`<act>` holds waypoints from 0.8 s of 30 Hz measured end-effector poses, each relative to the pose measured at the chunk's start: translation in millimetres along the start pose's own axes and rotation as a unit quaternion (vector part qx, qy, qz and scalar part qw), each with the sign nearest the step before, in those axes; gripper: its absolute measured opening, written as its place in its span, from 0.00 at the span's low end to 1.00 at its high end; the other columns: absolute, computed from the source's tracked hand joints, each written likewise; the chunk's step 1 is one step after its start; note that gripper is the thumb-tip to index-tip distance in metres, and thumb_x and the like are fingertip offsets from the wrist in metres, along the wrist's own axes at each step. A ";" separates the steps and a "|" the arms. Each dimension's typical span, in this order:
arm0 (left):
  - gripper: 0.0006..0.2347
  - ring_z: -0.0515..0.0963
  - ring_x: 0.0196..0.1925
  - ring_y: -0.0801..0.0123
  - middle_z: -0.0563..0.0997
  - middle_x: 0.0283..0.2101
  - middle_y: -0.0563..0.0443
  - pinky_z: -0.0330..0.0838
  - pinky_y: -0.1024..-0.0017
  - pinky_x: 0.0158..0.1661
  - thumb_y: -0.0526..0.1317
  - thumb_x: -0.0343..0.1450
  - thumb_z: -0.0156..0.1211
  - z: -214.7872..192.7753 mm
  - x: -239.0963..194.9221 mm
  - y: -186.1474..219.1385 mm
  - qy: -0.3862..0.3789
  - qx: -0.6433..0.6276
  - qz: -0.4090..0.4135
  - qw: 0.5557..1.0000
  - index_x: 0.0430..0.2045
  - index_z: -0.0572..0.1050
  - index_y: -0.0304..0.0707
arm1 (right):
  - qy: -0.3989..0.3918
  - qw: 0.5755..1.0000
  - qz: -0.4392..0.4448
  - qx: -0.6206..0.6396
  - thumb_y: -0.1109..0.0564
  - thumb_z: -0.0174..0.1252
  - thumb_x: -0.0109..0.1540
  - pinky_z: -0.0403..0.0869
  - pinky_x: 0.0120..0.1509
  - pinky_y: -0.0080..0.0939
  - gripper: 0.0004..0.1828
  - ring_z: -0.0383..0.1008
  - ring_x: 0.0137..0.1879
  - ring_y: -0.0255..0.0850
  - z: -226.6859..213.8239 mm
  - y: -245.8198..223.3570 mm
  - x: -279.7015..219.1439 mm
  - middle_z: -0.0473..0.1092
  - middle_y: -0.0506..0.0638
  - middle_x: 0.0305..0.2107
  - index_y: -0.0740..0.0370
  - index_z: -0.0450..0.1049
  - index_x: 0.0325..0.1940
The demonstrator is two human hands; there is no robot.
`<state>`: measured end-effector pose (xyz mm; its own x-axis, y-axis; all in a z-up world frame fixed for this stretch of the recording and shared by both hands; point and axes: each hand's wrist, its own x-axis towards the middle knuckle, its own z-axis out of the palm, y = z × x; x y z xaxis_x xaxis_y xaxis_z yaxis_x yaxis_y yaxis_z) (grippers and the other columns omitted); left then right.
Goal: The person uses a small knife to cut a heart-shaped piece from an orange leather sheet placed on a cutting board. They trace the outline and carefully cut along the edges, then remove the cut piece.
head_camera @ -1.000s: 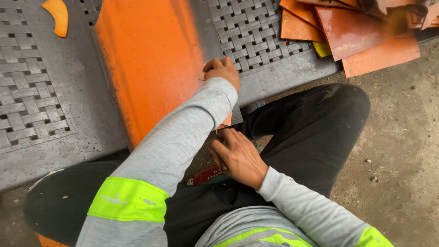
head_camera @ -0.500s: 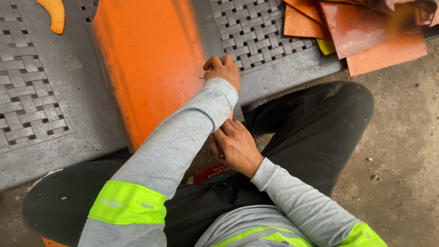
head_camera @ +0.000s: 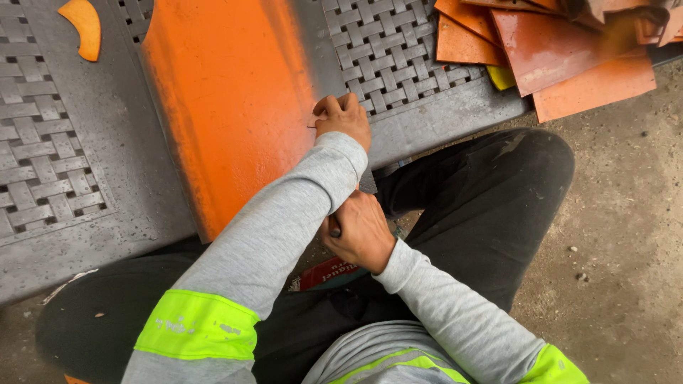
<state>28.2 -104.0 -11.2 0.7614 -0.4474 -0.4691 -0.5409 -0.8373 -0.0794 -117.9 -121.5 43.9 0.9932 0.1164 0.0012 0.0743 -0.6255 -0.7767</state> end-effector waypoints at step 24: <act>0.21 0.65 0.58 0.31 0.60 0.59 0.31 0.80 0.62 0.42 0.31 0.68 0.59 2.2 -7.8 -2.6 -0.003 0.008 0.008 1.000 0.56 0.66 0.22 | -0.129 0.987 -0.013 0.100 0.66 0.53 0.61 0.66 0.28 0.46 0.03 0.67 0.23 0.47 -72.6 12.3 -40.1 0.67 0.56 0.23 0.67 0.71 0.33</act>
<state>22.8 -97.6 -9.3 0.7501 -0.4593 -0.4759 -0.5592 -0.8246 -0.0856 -150.3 -189.9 80.0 0.9335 0.3386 -0.1180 0.0542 -0.4583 -0.8871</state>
